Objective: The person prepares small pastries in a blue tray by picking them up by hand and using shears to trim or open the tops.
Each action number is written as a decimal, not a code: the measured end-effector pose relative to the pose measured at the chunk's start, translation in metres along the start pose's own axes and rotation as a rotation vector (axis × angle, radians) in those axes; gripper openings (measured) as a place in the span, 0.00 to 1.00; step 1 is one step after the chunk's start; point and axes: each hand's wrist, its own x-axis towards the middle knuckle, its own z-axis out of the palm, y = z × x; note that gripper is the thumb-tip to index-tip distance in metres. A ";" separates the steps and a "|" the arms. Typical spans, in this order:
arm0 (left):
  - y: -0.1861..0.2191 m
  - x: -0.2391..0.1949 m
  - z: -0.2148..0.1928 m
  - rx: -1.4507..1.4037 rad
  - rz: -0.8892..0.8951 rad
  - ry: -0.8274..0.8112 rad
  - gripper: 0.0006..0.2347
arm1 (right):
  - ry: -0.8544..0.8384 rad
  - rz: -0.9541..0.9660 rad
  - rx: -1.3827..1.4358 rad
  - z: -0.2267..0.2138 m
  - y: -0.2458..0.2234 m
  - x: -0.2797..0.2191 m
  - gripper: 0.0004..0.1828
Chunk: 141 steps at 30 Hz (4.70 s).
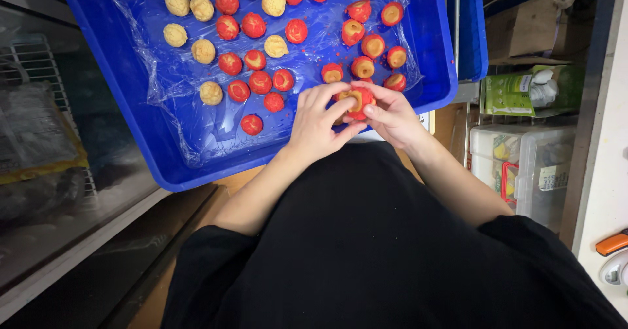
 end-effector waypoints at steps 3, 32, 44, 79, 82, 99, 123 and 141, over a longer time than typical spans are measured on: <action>0.001 -0.001 0.005 0.012 0.008 0.016 0.21 | 0.013 -0.018 0.005 -0.003 -0.006 -0.001 0.30; -0.010 0.006 -0.010 -0.113 -0.141 -0.256 0.03 | -0.102 0.077 -0.021 -0.018 0.004 0.004 0.26; 0.011 0.010 -0.022 -0.131 -0.115 -0.035 0.26 | -0.144 0.187 0.236 -0.009 0.003 0.017 0.33; -0.091 -0.013 0.022 0.209 -0.375 -0.473 0.29 | 0.178 0.071 -0.236 -0.034 -0.003 0.018 0.24; -0.098 -0.015 -0.005 0.224 -0.344 -0.374 0.25 | 0.214 0.069 -0.252 -0.036 -0.006 0.017 0.24; -0.115 -0.037 -0.032 0.567 -0.357 -0.514 0.18 | 0.196 0.068 -0.279 -0.036 -0.006 0.019 0.24; 0.053 -0.026 0.002 -0.187 -0.082 0.256 0.17 | -0.167 -0.190 0.088 0.028 0.007 -0.044 0.32; 0.111 0.009 0.054 0.089 -0.054 0.115 0.16 | -0.040 -0.099 -0.125 -0.056 -0.052 -0.083 0.29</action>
